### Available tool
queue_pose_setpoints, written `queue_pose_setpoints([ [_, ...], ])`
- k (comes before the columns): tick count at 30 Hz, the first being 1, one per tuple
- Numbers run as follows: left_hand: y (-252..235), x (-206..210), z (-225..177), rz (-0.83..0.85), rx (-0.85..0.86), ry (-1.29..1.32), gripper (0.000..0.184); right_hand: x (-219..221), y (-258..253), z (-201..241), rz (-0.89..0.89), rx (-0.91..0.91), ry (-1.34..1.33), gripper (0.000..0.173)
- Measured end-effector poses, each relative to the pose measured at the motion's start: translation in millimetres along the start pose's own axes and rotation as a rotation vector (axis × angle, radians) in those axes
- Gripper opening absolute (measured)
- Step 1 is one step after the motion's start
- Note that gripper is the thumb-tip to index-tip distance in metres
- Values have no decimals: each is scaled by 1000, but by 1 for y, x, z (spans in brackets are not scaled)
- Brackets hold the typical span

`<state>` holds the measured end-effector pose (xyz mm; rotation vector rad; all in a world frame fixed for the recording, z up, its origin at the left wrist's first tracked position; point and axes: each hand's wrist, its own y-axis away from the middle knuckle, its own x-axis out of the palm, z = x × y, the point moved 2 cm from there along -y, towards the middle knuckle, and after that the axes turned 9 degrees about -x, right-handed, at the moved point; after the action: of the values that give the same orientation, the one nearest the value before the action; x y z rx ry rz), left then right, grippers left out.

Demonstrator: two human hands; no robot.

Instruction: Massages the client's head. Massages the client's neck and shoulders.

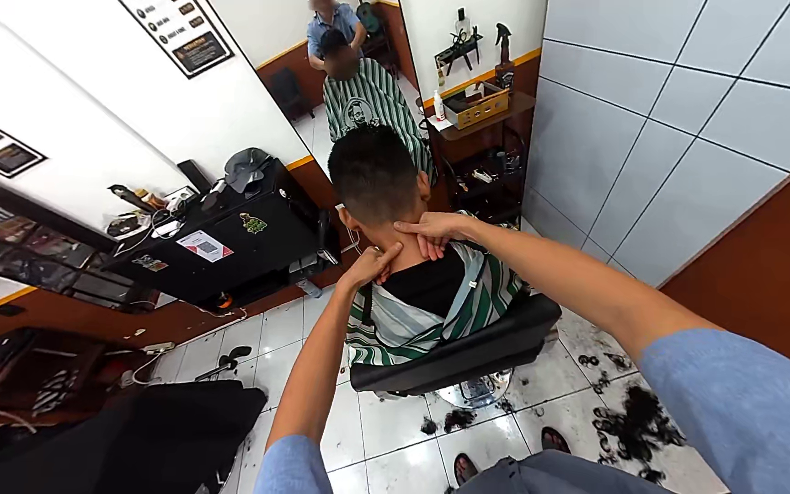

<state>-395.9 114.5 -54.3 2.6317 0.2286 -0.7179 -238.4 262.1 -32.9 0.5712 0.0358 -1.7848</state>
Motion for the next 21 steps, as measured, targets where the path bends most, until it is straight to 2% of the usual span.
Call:
queue_pose_setpoints([
  [2, -1, -6, -5, 47, -11, -31, 60, -2, -1, -1, 57, 30, 33, 68],
  [5, -7, -9, -15, -3, -157, 45, 86, -2, 1, -3, 130, 60, 43, 52],
  [7, -10, 0, -16, -63, -218, 40, 81, 0, -1, -6, 116, 41, 14, 48],
  [9, -6, 5, -13, -60, -182, -16, 70, -1, 0, -4, 60, -11, -23, 54],
  [12, -1, 6, -12, 13, -87, -62, 60, -4, 5, 0, -12, -9, -10, 82],
  [13, -1, 4, -12, 50, -76, -60, 58, -5, 5, -2, 0, 9, 3, 83],
  [15, -5, -4, -11, 105, -102, -20, 64, -6, 6, -7, 70, 35, 19, 70],
  [16, -9, -7, -10, 108, -141, 19, 76, -4, 7, -9, 109, 48, 23, 61],
  [17, -12, -8, -12, 80, -191, 55, 86, -5, 7, -7, 136, 52, 27, 54],
  [18, -14, -6, -14, 33, -234, 72, 88, -5, 6, -6, 153, 46, 24, 48],
  [20, -8, 3, -15, -23, -264, 31, 77, -4, 4, -10, 126, 1, -32, 46],
  [21, -4, 6, -14, -34, -242, 8, 70, -4, 3, -12, 87, -42, -68, 50],
])
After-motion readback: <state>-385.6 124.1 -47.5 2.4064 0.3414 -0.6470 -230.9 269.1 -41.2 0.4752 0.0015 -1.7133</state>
